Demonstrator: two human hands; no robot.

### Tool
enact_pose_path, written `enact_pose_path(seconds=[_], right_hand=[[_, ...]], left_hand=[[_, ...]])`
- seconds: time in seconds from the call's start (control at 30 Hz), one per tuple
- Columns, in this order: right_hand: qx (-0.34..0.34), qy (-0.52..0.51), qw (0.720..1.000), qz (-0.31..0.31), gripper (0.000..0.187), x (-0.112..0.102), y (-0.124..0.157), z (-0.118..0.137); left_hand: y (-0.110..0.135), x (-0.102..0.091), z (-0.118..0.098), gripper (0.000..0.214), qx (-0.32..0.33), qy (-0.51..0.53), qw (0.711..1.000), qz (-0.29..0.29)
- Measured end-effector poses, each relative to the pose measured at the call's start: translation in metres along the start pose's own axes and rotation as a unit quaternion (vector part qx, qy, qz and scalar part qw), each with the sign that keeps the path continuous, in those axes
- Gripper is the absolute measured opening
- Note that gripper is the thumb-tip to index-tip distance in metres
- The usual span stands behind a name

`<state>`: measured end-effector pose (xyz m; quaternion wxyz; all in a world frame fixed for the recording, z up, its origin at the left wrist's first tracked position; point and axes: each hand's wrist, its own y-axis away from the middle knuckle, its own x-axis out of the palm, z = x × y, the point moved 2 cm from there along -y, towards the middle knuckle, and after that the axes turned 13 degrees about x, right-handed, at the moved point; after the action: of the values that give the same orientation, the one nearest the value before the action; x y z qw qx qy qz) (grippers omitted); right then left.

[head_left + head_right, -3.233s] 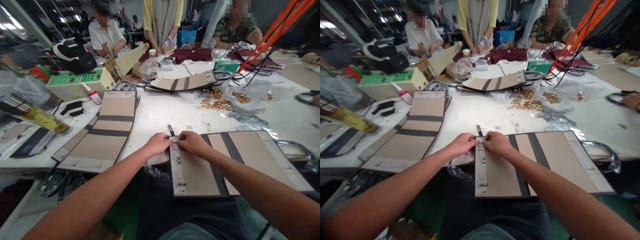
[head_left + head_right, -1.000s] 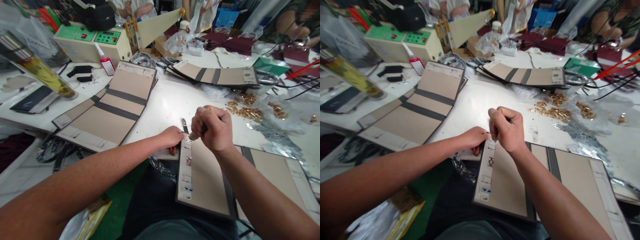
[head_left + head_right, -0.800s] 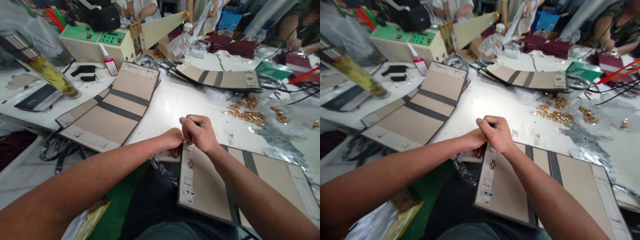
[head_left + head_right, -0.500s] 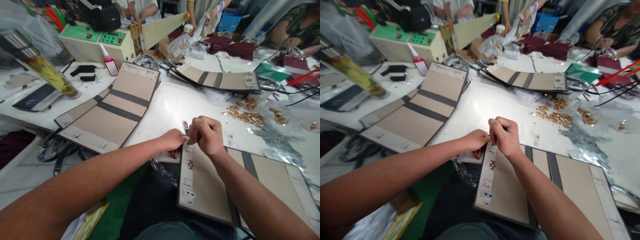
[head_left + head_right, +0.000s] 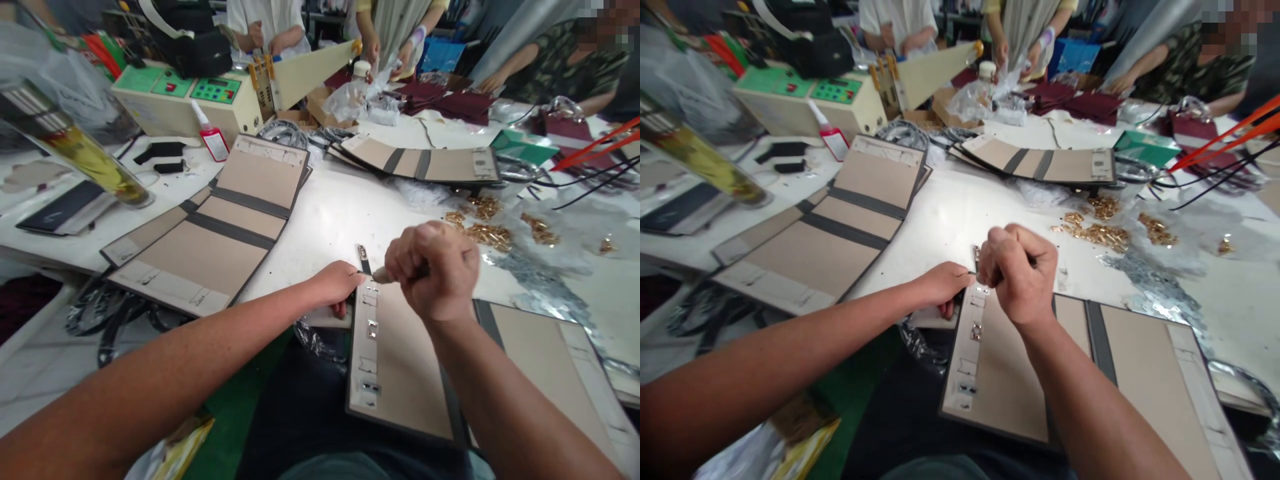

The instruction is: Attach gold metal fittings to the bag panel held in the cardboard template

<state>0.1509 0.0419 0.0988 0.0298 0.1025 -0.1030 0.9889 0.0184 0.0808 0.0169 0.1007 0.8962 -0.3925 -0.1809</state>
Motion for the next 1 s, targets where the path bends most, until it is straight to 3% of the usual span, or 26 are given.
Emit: enact_pose_path(seconds=[0.1, 0.27, 0.43, 0.53, 0.63, 0.73, 0.8, 0.9, 1.0], right_hand=[[0.038, -0.007, 0.999, -0.032, 0.048, -0.003, 0.001, -0.003], [-0.025, 0.011, 0.999, -0.021, 0.049, -0.006, 0.003, 0.002], [0.102, 0.155, 0.979, -0.080, 0.049, -0.004, 0.006, -0.012], [0.118, 0.248, 0.962, -0.014, 0.044, -0.008, 0.005, -0.009], [0.136, 0.372, 0.918, -0.027, 0.037, -0.031, 0.017, -0.002], [0.149, 0.532, 0.832, -0.053, 0.026, -0.068, 0.030, 0.000], [0.164, 0.606, 0.778, -0.041, 0.034, -0.091, 0.036, 0.000], [0.183, 0.643, 0.744, -0.015, 0.047, -0.111, 0.041, 0.004], [0.188, 0.668, 0.720, -0.009, 0.048, -0.117, 0.040, 0.019]], left_hand=[[0.001, -0.001, 0.003, 0.030, -0.008, 0.011, 1.000, -0.005], [0.003, 0.002, 0.005, 0.035, 0.012, 0.020, 0.999, -0.030], [0.005, 0.003, 0.002, 0.044, 0.019, -0.006, 0.999, -0.047], [-0.001, -0.003, 0.004, 0.058, 0.052, -0.018, 0.996, -0.074], [-0.001, -0.005, 0.007, 0.064, 0.094, -0.019, 0.991, -0.091], [0.001, -0.005, 0.009, 0.066, 0.163, 0.012, 0.984, -0.074], [0.003, -0.006, 0.008, 0.068, 0.194, 0.013, 0.979, -0.061], [0.005, -0.005, 0.002, 0.067, 0.194, -0.051, 0.976, -0.079], [0.011, -0.004, -0.009, 0.061, 0.201, -0.131, 0.964, -0.116]])
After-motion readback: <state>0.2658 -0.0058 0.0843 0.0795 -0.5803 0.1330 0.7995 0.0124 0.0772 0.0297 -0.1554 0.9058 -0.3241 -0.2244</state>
